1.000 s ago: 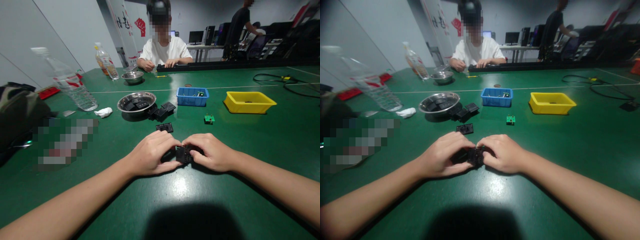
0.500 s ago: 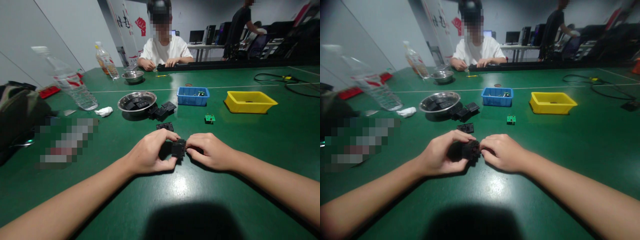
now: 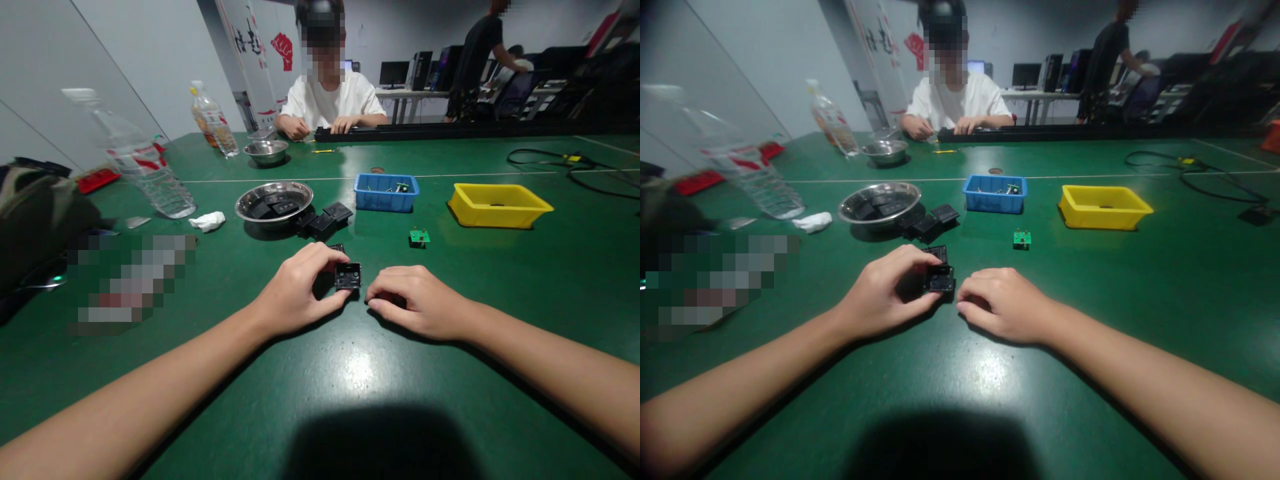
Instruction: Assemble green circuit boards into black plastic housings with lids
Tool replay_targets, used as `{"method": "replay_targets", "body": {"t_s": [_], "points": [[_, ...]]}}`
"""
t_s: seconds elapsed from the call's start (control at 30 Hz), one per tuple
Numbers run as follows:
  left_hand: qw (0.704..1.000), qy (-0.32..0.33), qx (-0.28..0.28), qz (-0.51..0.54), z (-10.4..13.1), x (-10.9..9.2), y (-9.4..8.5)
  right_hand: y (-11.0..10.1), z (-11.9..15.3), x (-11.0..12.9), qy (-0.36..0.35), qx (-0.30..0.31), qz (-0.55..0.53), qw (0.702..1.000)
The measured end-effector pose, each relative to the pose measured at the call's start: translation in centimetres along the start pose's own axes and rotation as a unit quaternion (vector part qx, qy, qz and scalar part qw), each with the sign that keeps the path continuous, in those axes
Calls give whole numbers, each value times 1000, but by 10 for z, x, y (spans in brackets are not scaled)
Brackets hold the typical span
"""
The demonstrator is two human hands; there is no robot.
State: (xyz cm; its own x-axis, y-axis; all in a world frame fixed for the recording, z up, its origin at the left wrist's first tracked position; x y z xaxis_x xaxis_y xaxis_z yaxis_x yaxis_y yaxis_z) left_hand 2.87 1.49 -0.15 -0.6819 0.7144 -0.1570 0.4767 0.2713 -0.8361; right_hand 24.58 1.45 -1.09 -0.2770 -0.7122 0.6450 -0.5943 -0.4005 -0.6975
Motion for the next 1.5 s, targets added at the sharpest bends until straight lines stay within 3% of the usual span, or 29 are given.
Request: {"method": "replay_targets", "body": {"t_s": [0.2,0.47,0.67,0.8,1.0,1.07,1.17,1.27,1.37,1.43,1.5], "points": [[1000,-6,9,1,1,0,0,0,0,0,0,2,1,1000],[995,-36,89,1,0,4,6,1,1,-2,-8,-6,3,1000],[994,-34,102,-1,1,4,6,1,1,0,-34,-27,3,999],[996,-52,73,5,0,4,2,-5,3,-5,-47,-92,33,994],[994,-101,37,-21,-1,22,-1,-41,11,-33,4,-285,158,945],[992,-114,39,-30,0,29,-1,-52,14,-46,51,-314,183,930],[991,-121,48,-38,0,34,0,-59,16,-62,126,-303,187,926],[991,-118,51,-38,-1,34,1,-58,16,-71,178,-268,155,934],[992,-115,49,-32,-1,33,2,-58,16,-73,210,-285,82,932],[992,-110,45,-29,-1,32,2,-58,15,-72,211,-324,-18,922],[994,-103,41,-27,-1,30,1,-55,13,-70,211,-360,-171,893]]}}
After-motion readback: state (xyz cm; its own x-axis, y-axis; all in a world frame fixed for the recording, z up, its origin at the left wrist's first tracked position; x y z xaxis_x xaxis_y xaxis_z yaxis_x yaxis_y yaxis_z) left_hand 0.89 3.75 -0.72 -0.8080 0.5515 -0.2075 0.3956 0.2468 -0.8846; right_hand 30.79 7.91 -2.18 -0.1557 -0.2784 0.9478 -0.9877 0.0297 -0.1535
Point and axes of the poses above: each hand's wrist, its own z-axis away from the middle knuckle, its own y-axis out of the palm, x = y × z, the point moved 2 cm from there along -z, towards the middle knuckle, and after that the axes turned 13 degrees about -z, right-handed, at the moved point
